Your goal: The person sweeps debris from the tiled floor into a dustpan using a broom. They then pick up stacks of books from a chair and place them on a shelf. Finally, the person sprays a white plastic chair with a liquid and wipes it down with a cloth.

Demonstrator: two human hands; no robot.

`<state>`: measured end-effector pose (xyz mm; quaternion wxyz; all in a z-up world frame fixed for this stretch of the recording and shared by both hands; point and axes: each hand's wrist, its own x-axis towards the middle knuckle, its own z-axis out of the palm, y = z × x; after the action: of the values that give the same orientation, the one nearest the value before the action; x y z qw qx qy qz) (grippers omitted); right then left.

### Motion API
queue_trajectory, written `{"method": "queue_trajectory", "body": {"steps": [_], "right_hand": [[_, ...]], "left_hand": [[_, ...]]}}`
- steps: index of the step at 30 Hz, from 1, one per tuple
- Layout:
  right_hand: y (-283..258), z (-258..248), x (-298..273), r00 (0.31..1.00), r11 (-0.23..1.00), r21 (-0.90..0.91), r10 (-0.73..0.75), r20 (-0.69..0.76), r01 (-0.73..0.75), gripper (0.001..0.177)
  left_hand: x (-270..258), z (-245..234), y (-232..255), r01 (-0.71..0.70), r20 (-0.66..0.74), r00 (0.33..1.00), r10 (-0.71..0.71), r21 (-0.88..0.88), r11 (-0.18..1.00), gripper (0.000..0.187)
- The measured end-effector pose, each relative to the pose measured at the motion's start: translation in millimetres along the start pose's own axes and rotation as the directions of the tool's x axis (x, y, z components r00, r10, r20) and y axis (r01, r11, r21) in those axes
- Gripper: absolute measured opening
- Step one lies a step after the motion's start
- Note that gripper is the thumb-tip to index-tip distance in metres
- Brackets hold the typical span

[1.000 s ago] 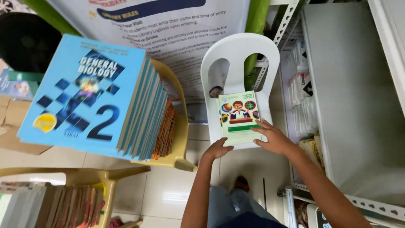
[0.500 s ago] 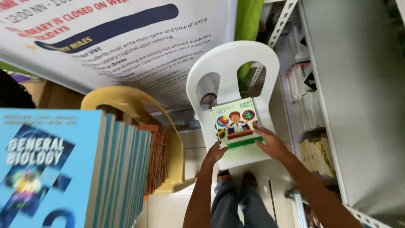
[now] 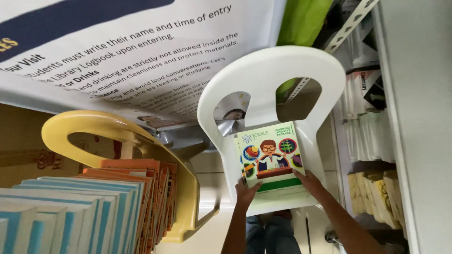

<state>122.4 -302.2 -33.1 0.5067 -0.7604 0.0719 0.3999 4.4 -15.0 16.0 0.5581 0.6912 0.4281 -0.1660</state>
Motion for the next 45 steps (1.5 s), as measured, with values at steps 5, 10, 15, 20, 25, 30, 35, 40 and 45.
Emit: {"method": "queue_trajectory", "body": {"steps": [5,10,15,20,25,30,35,40,45], "right_hand": [[-10.2,6.0,-2.2,0.952,0.957,0.140,0.274,-0.134,-0.256,0.081],[19.2,11.4,-19.1,0.932,0.862,0.362,0.359,0.053,-0.353,0.075],[-42.6,25.4,-69.6,0.980,0.897,0.396,0.169,0.101,-0.196,0.077],[-48.4,29.4,-92.9,0.990,0.949,0.284,0.138,0.026,-0.139,0.080],[-19.4,13.2,-109.2,0.999,0.988,0.154,0.024,0.033,-0.029,0.076],[-67.8,-15.6,-172.7,0.993,0.984,0.163,-0.081,0.088,0.066,0.071],[-141.7,-37.9,-231.5,0.936,0.931,0.139,-0.348,0.061,0.337,0.072],[-198.5,-52.4,-268.1,0.957,0.961,0.061,-0.273,0.095,0.268,0.069],[-294.8,-35.7,-342.2,0.921,0.931,0.087,-0.364,0.137,0.355,0.066]], "left_hand": [[-5.1,-12.1,7.0,0.100,0.167,0.986,-0.009,-0.551,0.829,0.054],[37.6,98.9,-61.5,0.166,0.235,0.972,0.016,-0.732,0.661,0.067],[-53.7,-9.3,-7.7,0.195,0.160,0.978,-0.133,-0.483,0.854,0.084],[-74.5,-14.7,-38.6,-0.113,0.108,0.974,0.199,-0.529,0.841,0.070],[-143.7,-22.7,-19.0,0.013,0.131,0.988,0.084,-0.603,0.797,0.064],[-230.0,-33.0,32.1,0.076,0.124,0.992,0.021,-0.726,0.684,0.069],[-253.2,-15.4,26.5,-0.139,-0.032,0.987,0.158,-0.665,0.734,0.079],[-349.1,-56.5,96.8,-0.286,-0.134,0.955,0.263,-0.649,0.705,0.077],[-420.3,-114.5,145.5,-0.429,-0.218,0.895,0.388,-0.653,0.624,0.075]]}}
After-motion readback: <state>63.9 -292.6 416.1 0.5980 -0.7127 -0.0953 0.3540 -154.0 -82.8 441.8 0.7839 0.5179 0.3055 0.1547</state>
